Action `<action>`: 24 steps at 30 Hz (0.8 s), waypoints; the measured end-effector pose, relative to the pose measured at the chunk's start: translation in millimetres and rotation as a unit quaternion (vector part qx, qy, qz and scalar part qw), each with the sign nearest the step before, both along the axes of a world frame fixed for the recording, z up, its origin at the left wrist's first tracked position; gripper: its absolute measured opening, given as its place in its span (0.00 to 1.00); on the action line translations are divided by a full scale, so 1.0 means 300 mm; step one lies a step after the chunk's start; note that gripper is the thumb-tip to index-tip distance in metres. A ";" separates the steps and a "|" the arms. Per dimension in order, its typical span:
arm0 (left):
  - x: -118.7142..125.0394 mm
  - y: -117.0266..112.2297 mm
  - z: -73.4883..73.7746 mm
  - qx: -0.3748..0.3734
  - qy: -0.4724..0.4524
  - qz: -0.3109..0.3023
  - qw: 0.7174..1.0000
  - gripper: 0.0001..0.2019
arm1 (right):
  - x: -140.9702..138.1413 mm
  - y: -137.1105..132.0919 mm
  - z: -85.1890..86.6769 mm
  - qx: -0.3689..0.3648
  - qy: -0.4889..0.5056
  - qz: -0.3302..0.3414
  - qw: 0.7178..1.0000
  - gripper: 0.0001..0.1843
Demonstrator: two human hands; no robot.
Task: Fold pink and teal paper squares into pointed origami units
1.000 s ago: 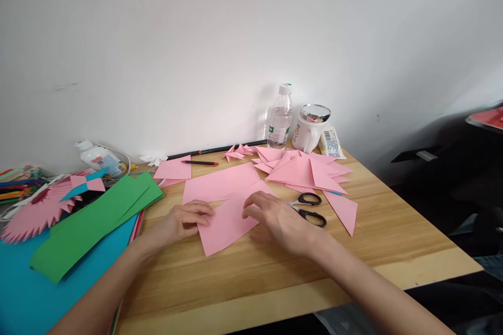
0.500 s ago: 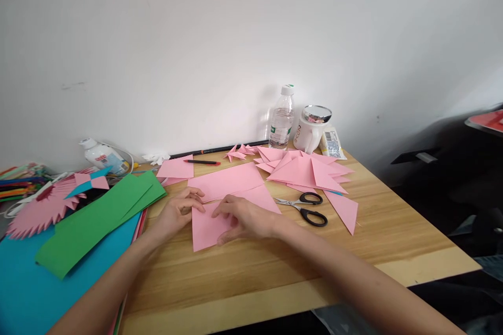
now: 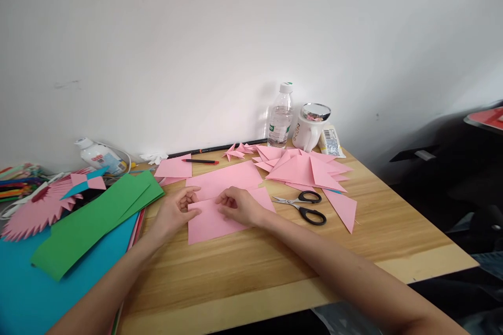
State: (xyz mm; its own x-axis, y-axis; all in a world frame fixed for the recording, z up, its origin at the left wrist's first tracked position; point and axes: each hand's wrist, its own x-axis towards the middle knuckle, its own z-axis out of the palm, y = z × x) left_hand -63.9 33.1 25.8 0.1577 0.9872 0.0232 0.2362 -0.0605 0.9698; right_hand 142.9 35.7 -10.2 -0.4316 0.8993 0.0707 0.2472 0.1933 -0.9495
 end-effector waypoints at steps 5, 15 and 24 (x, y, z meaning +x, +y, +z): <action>0.032 -0.038 0.029 -0.018 -0.011 -0.078 0.997 0.21 | 0.014 0.002 0.035 -0.068 0.048 0.063 0.995 0.23; 0.049 -0.061 0.012 -0.022 0.042 -0.169 0.984 0.31 | 0.005 -0.016 0.028 -0.077 0.087 0.094 0.989 0.20; 0.036 -0.068 -0.010 0.028 0.202 -0.166 0.965 0.30 | -0.009 -0.020 0.018 -0.025 0.044 0.023 0.998 0.14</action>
State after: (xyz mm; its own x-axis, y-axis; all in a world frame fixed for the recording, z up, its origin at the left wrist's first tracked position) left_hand -52.9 12.7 22.7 0.4728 0.8794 -0.0558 0.5534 -0.2471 0.7954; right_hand 140.1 29.7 -4.8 -0.4670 0.8818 0.0659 0.1544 0.1547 -0.9758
